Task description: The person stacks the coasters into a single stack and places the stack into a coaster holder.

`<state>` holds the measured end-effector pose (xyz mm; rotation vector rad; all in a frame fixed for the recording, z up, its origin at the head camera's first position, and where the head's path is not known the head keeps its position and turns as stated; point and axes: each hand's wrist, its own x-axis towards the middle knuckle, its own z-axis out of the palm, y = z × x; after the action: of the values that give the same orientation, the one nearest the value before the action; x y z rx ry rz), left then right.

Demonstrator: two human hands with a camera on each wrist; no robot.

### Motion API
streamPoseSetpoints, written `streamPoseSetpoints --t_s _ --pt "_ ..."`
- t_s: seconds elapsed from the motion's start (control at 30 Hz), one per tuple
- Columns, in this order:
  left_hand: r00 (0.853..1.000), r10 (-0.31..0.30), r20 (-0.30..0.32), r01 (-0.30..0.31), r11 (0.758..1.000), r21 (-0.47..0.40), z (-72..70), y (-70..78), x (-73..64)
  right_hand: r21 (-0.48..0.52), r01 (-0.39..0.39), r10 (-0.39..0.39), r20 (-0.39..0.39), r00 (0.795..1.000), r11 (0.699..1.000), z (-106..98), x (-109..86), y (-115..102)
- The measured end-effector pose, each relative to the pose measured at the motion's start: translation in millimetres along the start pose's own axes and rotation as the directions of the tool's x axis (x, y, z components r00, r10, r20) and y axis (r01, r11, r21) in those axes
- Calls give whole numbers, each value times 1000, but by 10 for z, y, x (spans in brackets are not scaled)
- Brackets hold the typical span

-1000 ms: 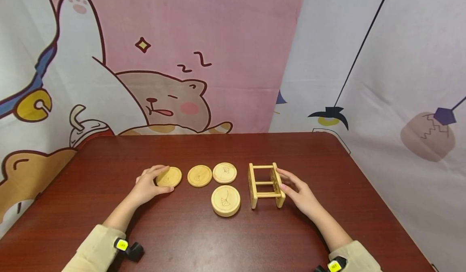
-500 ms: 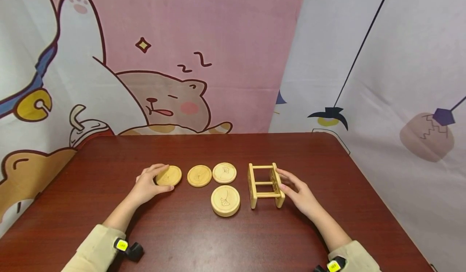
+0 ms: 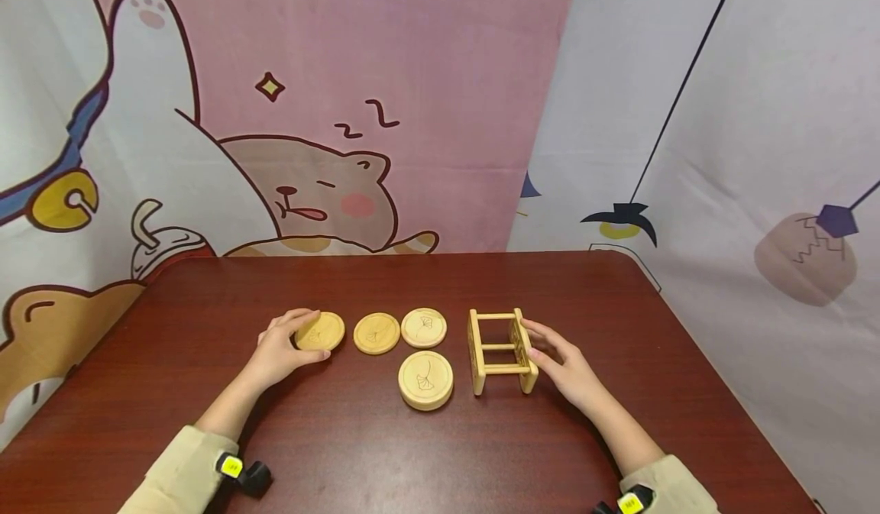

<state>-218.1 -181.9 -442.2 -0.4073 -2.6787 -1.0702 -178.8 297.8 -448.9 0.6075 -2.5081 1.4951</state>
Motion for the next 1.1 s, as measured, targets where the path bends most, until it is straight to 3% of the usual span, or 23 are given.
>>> streamPoseSetpoints --t_s 0.33,1.1 --pt "999 44 -31 -44 999 5 39 90 -5 36 18 -19 9 1000 999 6 1 5" --pt "994 107 -4 -107 994 -26 131 379 -29 17 -1 0 13 1000 1000 8 -3 1"
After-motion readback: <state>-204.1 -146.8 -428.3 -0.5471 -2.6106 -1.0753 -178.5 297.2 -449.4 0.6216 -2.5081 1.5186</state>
